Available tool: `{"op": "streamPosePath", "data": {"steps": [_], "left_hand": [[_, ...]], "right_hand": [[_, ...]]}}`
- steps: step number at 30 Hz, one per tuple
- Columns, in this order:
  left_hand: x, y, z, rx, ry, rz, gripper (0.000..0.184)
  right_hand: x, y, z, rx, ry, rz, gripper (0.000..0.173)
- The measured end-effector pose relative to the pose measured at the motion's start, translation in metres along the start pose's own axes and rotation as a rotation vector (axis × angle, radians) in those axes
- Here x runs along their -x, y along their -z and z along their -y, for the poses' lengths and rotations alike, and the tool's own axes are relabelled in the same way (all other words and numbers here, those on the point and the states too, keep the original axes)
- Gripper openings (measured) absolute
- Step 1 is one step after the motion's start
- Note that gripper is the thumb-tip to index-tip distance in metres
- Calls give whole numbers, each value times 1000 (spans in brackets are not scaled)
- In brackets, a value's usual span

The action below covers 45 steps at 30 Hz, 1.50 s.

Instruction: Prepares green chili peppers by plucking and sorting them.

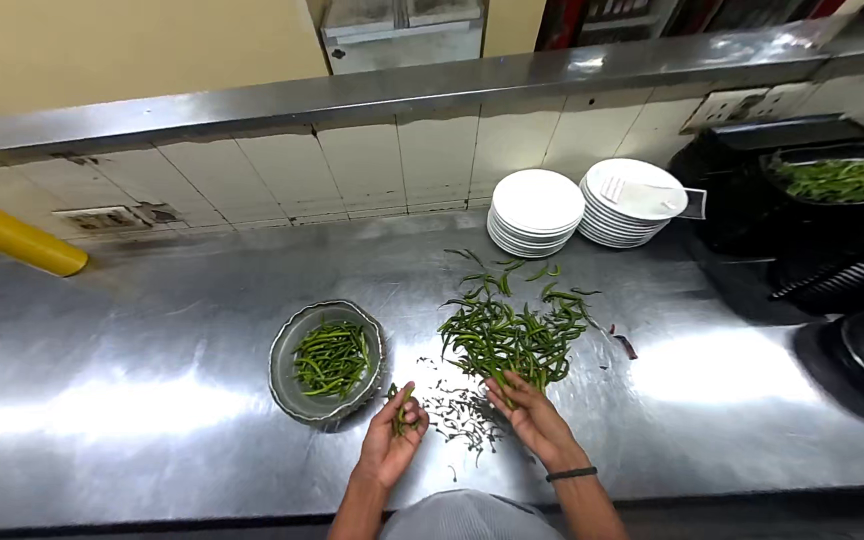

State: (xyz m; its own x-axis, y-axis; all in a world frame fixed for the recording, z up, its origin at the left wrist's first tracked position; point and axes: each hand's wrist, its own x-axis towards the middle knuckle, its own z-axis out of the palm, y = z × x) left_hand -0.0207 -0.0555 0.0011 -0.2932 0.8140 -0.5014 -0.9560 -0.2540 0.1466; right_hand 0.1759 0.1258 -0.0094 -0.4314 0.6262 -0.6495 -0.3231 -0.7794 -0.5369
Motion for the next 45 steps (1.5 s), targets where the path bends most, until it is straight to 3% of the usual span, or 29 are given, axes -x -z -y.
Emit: {"op": "streamPosePath", "data": {"steps": [3, 7, 10, 12, 14, 16, 17, 19, 20, 24, 27, 31, 35, 37, 42, 45], "left_hand": [[0, -26, -35, -135, -219, 20, 27], [-19, -28, -84, -436, -466, -300, 30], [-24, -10, -97, -752, -527, -448, 85], [-16, -7, -88, -930, -622, -549, 99], [-5, -6, -67, -1075, -718, -559, 94], [2, -2, -39, -1143, -665, -409, 62], [3, 0, -26, -1144, -531, -285, 49], [2, 4, -2, -1158, -234, -60, 38], [-1, 7, 9, -1173, -165, 10, 36], [-9, 15, 34, -1190, -185, -93, 24], [-12, 25, 33, -1461, -181, -116, 28], [-6, 29, 29, -1745, -175, 127, 29], [-2, 28, 32, -1891, -277, 157, 26], [-3, 28, 30, -1942, -297, 244, 24], [-6, 23, 13, -1804, -308, 590, 23], [-8, 21, 11, -1762, -293, 652, 24]], "right_hand": [[7, 1, -10, 161, -26, 99, 48], [7, 3, -12, 338, -20, 194, 41], [9, 0, -14, 389, -8, 240, 39], [11, -1, -18, 443, 10, 265, 40], [14, -1, -23, 499, 10, 309, 42], [15, -2, -31, 541, -9, 370, 43], [17, -5, -34, 566, -22, 407, 43], [21, -12, -40, 631, -52, 485, 41], [23, -16, -43, 672, -54, 515, 38], [18, -14, -52, 1128, 97, 490, 22], [12, -10, -50, 1392, 265, 309, 26], [12, -13, -44, 1117, 162, 308, 23], [13, -9, -42, 1292, 192, 269, 21], [14, -3, -43, 1247, 215, 296, 18], [27, 2, -35, 669, -142, 396, 6], [30, 6, -32, 512, -277, 431, 7]]}}
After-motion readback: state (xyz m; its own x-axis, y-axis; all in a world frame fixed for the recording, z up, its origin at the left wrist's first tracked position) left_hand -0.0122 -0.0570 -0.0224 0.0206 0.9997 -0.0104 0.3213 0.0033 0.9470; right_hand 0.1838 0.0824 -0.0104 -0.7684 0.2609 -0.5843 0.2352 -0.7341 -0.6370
